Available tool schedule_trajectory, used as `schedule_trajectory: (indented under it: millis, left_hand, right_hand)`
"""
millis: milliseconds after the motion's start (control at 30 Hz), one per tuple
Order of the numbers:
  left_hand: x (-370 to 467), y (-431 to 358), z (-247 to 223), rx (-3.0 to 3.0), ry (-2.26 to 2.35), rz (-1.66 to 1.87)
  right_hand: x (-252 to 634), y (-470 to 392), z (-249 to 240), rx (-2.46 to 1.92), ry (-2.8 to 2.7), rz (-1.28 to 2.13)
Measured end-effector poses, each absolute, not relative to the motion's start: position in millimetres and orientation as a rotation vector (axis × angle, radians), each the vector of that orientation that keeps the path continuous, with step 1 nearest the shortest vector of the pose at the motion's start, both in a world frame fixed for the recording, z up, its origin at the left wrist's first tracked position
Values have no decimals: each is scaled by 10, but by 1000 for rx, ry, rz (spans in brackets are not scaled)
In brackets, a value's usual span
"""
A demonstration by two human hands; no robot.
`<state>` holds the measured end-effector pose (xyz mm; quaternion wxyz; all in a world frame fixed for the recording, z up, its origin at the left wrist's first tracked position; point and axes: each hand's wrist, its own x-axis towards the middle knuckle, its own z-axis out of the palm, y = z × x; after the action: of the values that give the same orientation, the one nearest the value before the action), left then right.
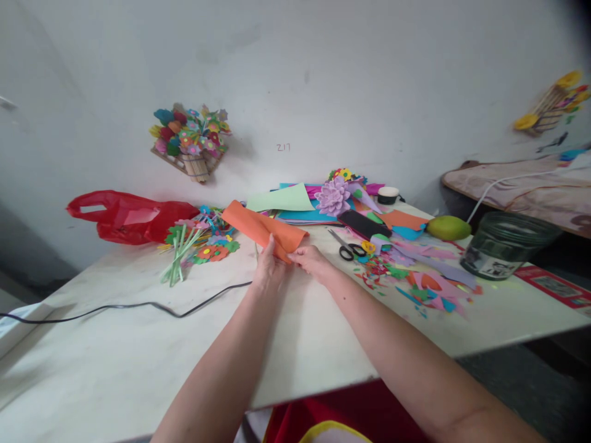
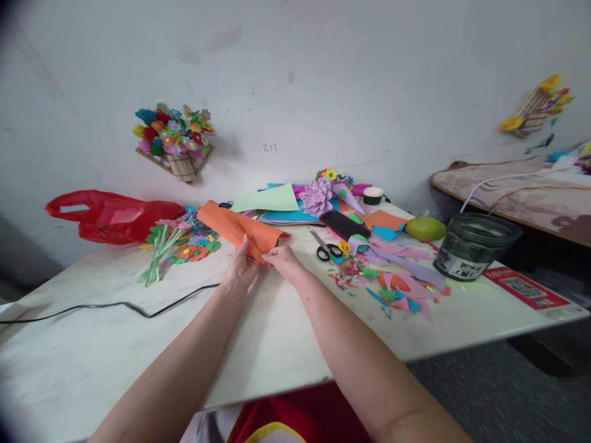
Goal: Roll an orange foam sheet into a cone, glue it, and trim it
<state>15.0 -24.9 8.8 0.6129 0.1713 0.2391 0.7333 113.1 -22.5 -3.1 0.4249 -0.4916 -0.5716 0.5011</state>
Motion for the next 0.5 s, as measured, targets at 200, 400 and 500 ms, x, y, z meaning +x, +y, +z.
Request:
schedule_trajectory:
  millis: [200,400,500]
  left_hand:
    - [174,-242,61,420,654,1659]
    - [129,-222,51,394,716,1582]
    - [125,-224,82,341,724,1595]
  right_hand:
    - [1117,-256,-19,-1181,-1471,1359]
    - [1116,-234,-56,-1086,-1436,1426]
    - [1098,-219,-69,-1108,-1489,1310]
